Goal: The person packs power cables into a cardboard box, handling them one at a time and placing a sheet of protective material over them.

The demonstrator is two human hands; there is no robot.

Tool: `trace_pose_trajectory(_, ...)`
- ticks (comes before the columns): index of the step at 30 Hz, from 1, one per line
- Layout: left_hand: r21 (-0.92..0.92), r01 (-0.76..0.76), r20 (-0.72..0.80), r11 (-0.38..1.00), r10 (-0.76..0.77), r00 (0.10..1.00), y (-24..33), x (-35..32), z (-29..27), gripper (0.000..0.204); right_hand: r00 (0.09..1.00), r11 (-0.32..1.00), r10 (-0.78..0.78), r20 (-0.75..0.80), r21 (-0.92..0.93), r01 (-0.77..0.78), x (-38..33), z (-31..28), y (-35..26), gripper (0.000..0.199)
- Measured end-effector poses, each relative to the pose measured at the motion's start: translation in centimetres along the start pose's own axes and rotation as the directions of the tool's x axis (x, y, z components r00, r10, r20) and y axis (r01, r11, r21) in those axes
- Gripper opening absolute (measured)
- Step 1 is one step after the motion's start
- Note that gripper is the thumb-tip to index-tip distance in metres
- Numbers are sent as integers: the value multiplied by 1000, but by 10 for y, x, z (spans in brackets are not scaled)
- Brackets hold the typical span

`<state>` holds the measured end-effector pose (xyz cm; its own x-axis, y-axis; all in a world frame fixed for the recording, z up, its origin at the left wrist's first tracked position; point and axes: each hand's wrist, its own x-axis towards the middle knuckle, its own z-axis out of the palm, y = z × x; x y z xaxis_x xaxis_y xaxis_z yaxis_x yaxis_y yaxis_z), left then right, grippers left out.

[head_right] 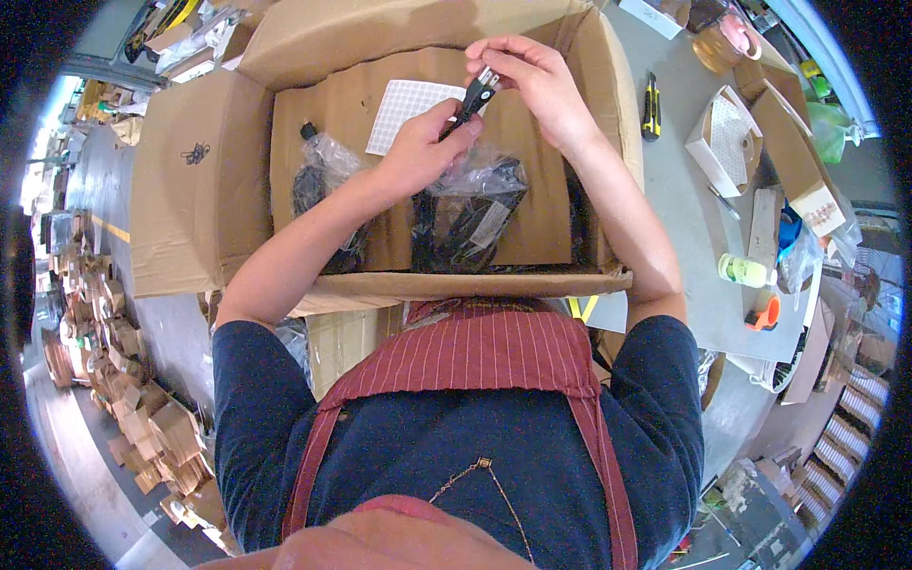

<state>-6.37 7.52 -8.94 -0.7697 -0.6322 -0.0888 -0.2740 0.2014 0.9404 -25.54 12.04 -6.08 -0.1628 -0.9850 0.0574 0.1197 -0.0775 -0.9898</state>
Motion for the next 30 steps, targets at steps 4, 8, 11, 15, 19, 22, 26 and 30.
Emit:
trace_pose_trajectory(4, -13, -2, -10, 1000, 2, 1000, 1, -1, 1, 20, 1000, 1000, -14, 8, -11, 14, 0, 0, 0, 23)
trace_pose_trajectory(8, -3, -31, -10, 1000, 31, 999, 0, 0, 1, 22, 999, 999, -27, 35, -41, 29, 0, -2, 3, 22)
trace_pose_trajectory(11, -8, -41, -16, 999, 41, 999, -4, 1, 1, 23, 998, 996, -20, 63, -85, 25, 1, -3, 5, 22)
trace_pose_trajectory(15, 22, -42, -26, 999, 43, 999, -3, 1, 1, 24, 997, 997, 24, 72, -78, -18, 1, -1, 6, 22)
trace_pose_trajectory(19, 14, -49, -23, 999, 50, 998, -3, 1, 0, 25, 996, 995, 32, 82, -93, -25, 1, 0, 2, 24)
trace_pose_trajectory(22, 0, -51, -26, 999, 51, 998, -1, 1, -1, 24, 997, 995, 42, 59, -91, -37, 0, 1, -3, 23)
trace_pose_trajectory(26, -258, 6, 20, 966, -1, 1000, 15, -3, -2, 24, 998, 998, 56, -17, 14, -55, 1, -1, -2, 23)
trace_pose_trajectory(30, -373, -22, 10, 928, 28, 1000, 55, -21, -10, 24, 999, 997, 22, -43, 79, -18, 4, -6, 2, 23)
